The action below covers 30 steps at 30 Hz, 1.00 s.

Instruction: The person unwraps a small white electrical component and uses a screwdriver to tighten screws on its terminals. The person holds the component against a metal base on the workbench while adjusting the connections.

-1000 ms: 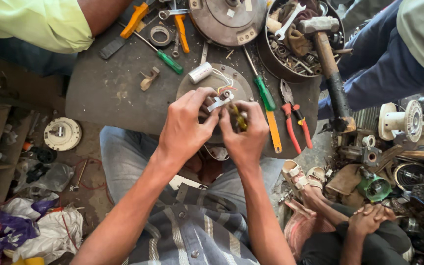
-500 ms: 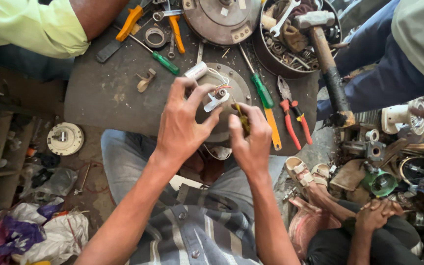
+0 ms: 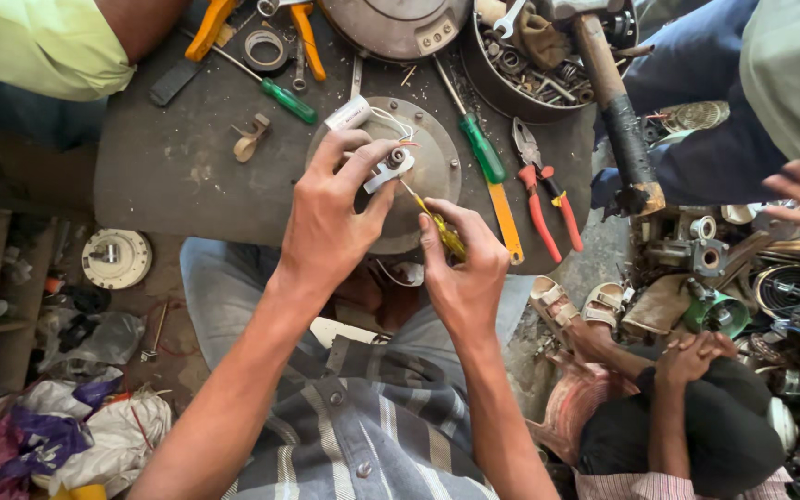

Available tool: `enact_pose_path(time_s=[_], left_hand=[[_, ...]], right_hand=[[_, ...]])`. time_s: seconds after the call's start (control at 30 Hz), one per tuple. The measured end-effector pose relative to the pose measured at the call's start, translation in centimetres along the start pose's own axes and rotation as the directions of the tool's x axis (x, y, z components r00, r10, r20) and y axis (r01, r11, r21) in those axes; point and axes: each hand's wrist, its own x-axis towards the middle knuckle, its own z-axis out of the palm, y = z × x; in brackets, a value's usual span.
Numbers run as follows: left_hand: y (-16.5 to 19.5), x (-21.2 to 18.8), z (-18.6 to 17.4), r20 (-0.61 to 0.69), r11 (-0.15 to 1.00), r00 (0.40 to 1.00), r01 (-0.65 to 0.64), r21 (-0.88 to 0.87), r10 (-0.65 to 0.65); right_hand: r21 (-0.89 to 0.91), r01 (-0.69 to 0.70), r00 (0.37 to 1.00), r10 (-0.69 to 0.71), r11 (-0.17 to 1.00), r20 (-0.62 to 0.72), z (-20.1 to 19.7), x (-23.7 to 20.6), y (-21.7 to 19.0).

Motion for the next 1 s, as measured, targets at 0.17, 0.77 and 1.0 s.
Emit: enact_pose_path(time_s=[0.17, 0.77, 1.0], left_hand=[[0.4, 0.0, -0.2, -0.014, 0.998, 0.999, -0.042, 0.039, 0.043], [0.4, 0.1, -0.2, -0.020, 0.999, 0.999, -0.028, 0.032, 0.029], [0.5, 0.1, -0.2, -0.016, 1.000, 1.000, -0.027, 0.015, 0.027]], right_hand=[[-0.036, 0.015, 1.000, -0.015, 0.999, 0.004, -0.1, 0.2, -0.3], [-0.190, 0.117, 0.993, -0.117, 0.975, 0.012, -0.5, 0.1, -1.4], [-0.148, -0.147, 0.989, 0.148, 0.978, -0.004, -0.3, 0.3, -0.4]])
